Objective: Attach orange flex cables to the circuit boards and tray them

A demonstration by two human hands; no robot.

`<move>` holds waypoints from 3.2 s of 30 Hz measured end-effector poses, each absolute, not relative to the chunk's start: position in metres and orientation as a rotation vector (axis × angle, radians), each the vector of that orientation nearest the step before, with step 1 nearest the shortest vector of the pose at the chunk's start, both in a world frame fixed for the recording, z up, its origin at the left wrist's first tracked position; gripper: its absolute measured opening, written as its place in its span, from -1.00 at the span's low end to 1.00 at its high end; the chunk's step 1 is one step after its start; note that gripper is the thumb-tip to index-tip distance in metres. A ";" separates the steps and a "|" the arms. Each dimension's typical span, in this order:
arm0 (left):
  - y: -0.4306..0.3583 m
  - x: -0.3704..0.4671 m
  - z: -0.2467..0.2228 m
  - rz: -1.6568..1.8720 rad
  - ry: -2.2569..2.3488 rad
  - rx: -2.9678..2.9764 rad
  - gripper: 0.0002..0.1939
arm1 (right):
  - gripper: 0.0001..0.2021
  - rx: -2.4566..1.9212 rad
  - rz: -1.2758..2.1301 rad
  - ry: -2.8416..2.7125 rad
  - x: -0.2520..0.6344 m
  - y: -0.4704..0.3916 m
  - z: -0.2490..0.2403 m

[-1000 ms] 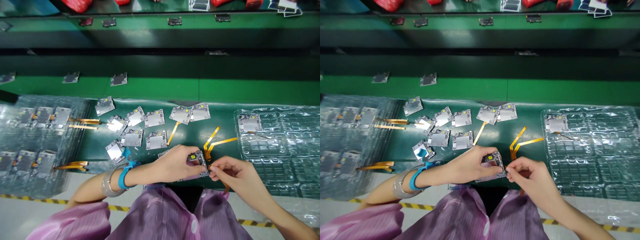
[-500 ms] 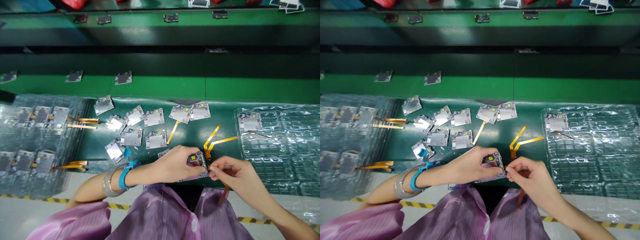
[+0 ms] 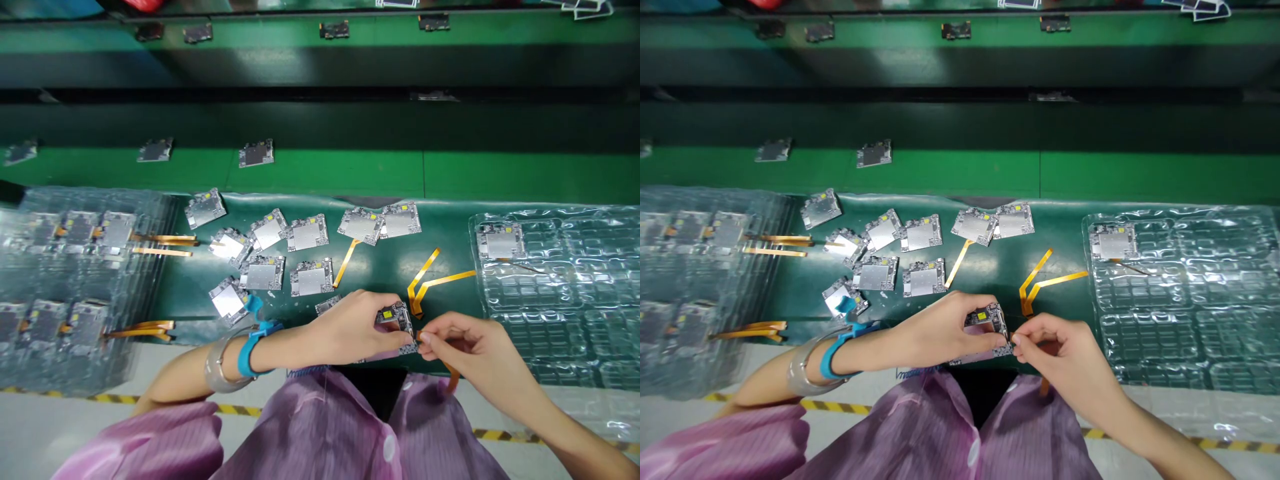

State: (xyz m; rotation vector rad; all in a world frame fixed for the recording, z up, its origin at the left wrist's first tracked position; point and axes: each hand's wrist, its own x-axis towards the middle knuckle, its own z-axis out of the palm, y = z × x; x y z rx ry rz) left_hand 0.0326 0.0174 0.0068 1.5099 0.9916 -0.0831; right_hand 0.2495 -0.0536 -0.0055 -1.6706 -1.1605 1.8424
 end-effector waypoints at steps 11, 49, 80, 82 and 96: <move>0.017 0.033 0.005 -0.080 0.991 1.490 -0.73 | -0.68 -1.653 1.852 -1.112 0.248 -0.056 -0.010; 0.025 0.043 -0.002 -0.162 0.917 1.571 -0.79 | -0.82 -1.667 1.788 -1.607 0.246 -0.042 -0.005; 0.010 0.097 0.027 0.318 0.903 1.822 -0.87 | -0.89 -1.629 0.767 -1.668 0.276 -0.077 0.018; 0.012 0.099 0.028 0.306 0.886 1.797 -0.86 | -0.89 -1.634 0.782 -1.647 0.277 -0.075 0.016; 0.034 0.076 0.013 0.554 0.985 1.487 -0.69 | -0.63 -1.875 1.012 -0.911 0.454 -0.053 0.011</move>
